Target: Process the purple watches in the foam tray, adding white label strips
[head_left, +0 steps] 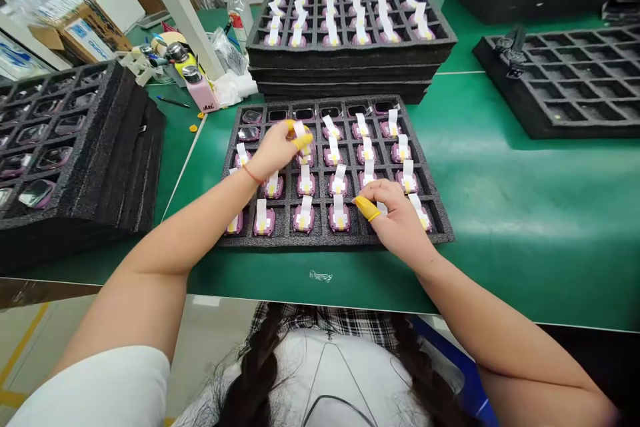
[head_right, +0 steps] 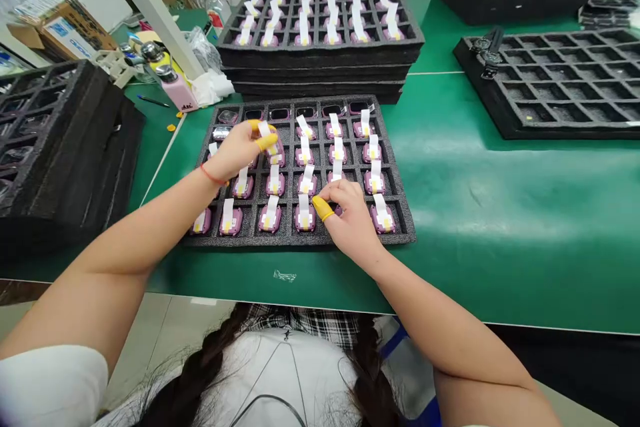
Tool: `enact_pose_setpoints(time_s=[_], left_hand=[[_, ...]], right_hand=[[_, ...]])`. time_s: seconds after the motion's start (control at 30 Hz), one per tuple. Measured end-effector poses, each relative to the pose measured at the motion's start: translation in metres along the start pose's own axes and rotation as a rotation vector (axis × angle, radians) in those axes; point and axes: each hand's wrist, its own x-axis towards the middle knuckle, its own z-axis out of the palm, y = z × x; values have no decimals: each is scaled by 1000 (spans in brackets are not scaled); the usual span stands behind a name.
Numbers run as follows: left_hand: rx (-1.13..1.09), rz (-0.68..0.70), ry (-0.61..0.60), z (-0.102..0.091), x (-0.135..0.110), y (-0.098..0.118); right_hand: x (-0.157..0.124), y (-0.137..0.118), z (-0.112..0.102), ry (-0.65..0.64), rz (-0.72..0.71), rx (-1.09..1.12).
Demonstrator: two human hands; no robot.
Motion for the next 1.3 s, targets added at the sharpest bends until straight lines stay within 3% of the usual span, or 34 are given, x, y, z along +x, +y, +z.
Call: enact_pose_setpoints(time_s=[0.1, 0.2, 0.3, 0.4, 0.5, 0.57, 0.7, 0.83, 0.9, 1.0, 1.07, 1.1, 1.2, 1.23, 1.3], left_hand=[[113, -35, 57, -3, 45, -13], [218, -60, 9, -1, 65, -15], [310, -32, 2, -11, 67, -8], [601, 23, 10, -32, 61, -2], [860, 12, -184, -49, 55, -5], [877, -16, -302, -53, 53, -9], [886, -26, -399, -54, 59, -14], [855, -39, -423, -67, 68, -21], [840, -25, -360, -75, 66, -25], [606, 61, -173, -76, 43, -21], [226, 81, -186, -65, 13, -11], [-7, 63, -293, -58, -5, -4], [-542, -66, -798, -28, -60, 15], [-650, -121, -914, -18, -75, 19], [-822, -198, -1026, 1, -98, 23]], right_hand=[[0, 3, 2, -13, 5, 0], [0, 5, 2, -22, 5, -9], [0, 7, 2, -29, -7, -22], [-1, 7, 2, -23, -23, -27], [-2, 6, 3, -32, -36, -30], [-2, 6, 3, -46, -45, -39], [-1, 8, 4, -64, -42, -60], [0, 9, 4, -72, -42, -72], [-1, 9, 3, -70, -53, -81], [-3, 6, 3, -74, -76, -88], [-4, 3, 2, -81, -101, -73], [-4, 2, 2, -89, -123, -53], [-5, -1, 2, -159, -223, 53], [-5, -2, 2, -196, -259, 93], [-6, -4, 3, -266, -296, 161]])
